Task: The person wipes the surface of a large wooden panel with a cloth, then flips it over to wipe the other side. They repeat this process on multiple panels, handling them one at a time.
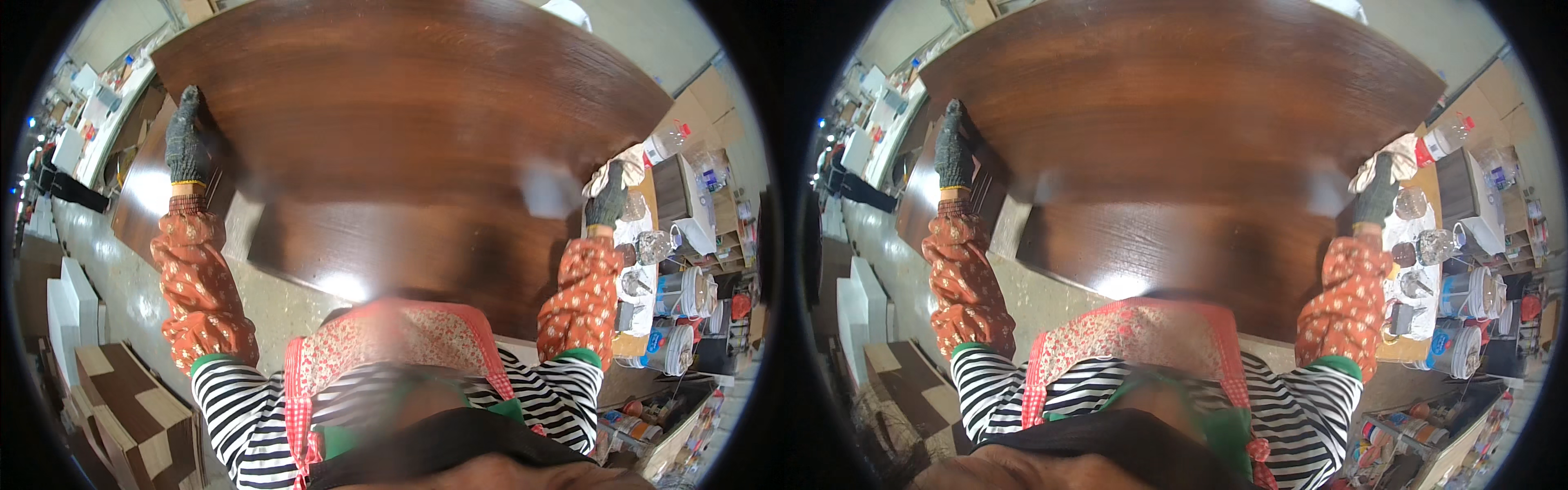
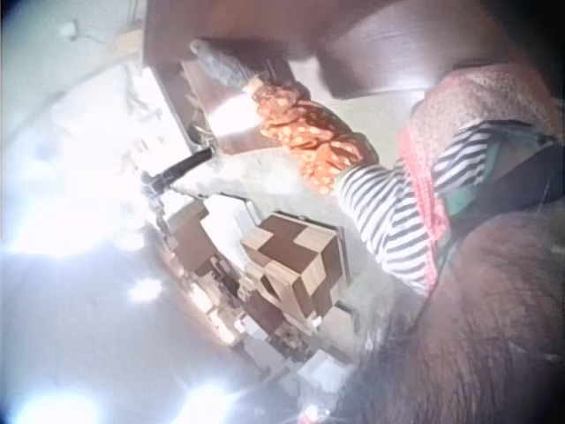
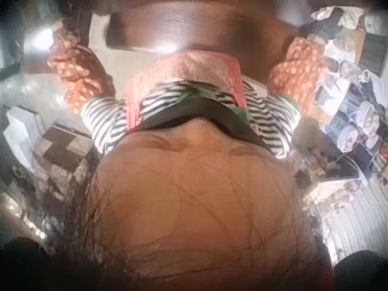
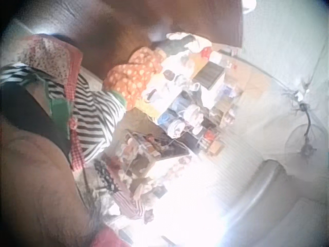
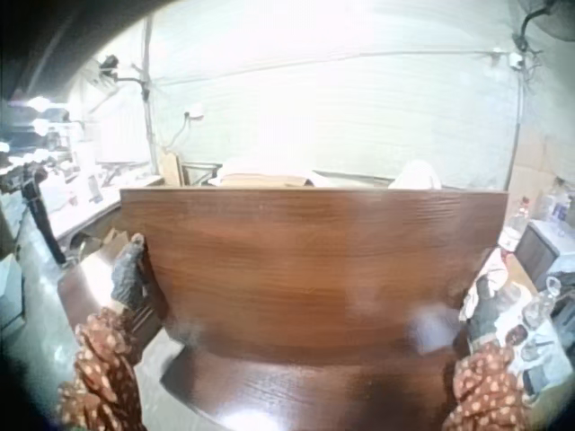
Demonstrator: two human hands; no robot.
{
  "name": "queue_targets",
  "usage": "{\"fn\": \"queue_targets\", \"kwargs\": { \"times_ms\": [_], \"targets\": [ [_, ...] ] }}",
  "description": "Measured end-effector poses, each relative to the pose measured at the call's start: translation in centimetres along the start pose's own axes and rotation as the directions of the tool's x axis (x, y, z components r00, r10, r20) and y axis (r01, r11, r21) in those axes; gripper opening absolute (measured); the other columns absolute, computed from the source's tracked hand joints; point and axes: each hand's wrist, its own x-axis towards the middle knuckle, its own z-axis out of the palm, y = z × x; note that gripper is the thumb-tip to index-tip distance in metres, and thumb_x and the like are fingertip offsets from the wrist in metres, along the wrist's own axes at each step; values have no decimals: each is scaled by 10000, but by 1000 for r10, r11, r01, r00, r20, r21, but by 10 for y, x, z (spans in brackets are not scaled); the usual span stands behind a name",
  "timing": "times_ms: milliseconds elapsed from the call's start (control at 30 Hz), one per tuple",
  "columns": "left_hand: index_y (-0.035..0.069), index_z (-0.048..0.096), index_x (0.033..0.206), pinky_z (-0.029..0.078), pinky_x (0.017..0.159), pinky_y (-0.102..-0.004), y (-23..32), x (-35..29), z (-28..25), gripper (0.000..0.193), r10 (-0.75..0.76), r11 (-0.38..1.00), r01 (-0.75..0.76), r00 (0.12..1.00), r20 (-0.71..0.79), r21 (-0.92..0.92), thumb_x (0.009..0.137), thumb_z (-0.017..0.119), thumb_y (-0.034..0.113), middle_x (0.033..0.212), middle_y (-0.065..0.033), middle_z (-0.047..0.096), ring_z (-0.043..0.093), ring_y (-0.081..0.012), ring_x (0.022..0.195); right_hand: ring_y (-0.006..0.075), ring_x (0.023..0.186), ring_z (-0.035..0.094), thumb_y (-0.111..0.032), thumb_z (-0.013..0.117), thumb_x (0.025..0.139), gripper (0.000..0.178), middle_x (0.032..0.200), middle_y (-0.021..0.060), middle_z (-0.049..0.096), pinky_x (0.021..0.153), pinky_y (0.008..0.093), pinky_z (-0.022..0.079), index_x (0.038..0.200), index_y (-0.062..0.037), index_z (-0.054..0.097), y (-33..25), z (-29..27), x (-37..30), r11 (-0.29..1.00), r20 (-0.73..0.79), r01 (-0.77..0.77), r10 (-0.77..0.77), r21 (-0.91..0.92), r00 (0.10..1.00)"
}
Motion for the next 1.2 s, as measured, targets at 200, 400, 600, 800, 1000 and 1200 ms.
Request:
{"fn": "queue_targets", "kwargs": {
  "times_ms": [200,400,600,800,1000,1200],
  "targets": [
    [161,514,1441,502,957,-469,-7,-6,7,602,-44,605,-257,934,353,754,857,648,100,1263,-241,640,612,-428,1148,129,640,608,-331,712,928,325,798,26,661,564,285,466,1067,-38,685,-47,-47,-82,916,23,50,-45,-398,999],
    [101,628,1337,491,968,-433,-9,-31,39,720,-726,643,648,685,54,408,764,807,500,1278,-237,644,630,-365,1163,120,727,609,-349,747,884,412,882,41,669,636,295,484,1130,-31,656,-23,-109,-141,886,-92,-149,121,-439,988],
    [18,655,1270,469,993,-457,-34,-44,30,757,-561,686,155,735,381,711,811,703,617,1303,-272,616,590,-392,1223,331,1058,669,-479,741,846,720,1154,208,703,905,395,503,1282,74,593,-10,-122,-166,648,-148,-142,46,-749,988],
    [48,723,1156,474,1008,-492,-30,-50,33,705,-593,374,62,783,187,925,823,625,662,1218,-222,674,609,-414,1184,380,1007,686,-491,693,858,605,1085,228,709,876,434,513,1237,-21,650,-42,-82,-190,380,-68,-41,-58,-924,996],
    [31,674,1240,444,1071,-407,-24,-30,22,599,-274,539,-263,844,462,801,921,599,532,1283,-170,662,591,-340,1244,374,1119,638,-370,719,889,597,1233,193,648,921,452,515,1383,-107,513,-131,-23,-133,206,251,528,-702,-824,666],
    [-35,634,1280,480,1041,-387,-27,-151,-36,555,-404,638,116,892,203,761,916,707,377,1269,-240,657,635,-335,1199,417,1184,592,-406,775,797,770,1355,228,564,972,461,509,1472,-198,467,-82,-41,-138,269,220,379,-476,-885,852]
  ]
}}
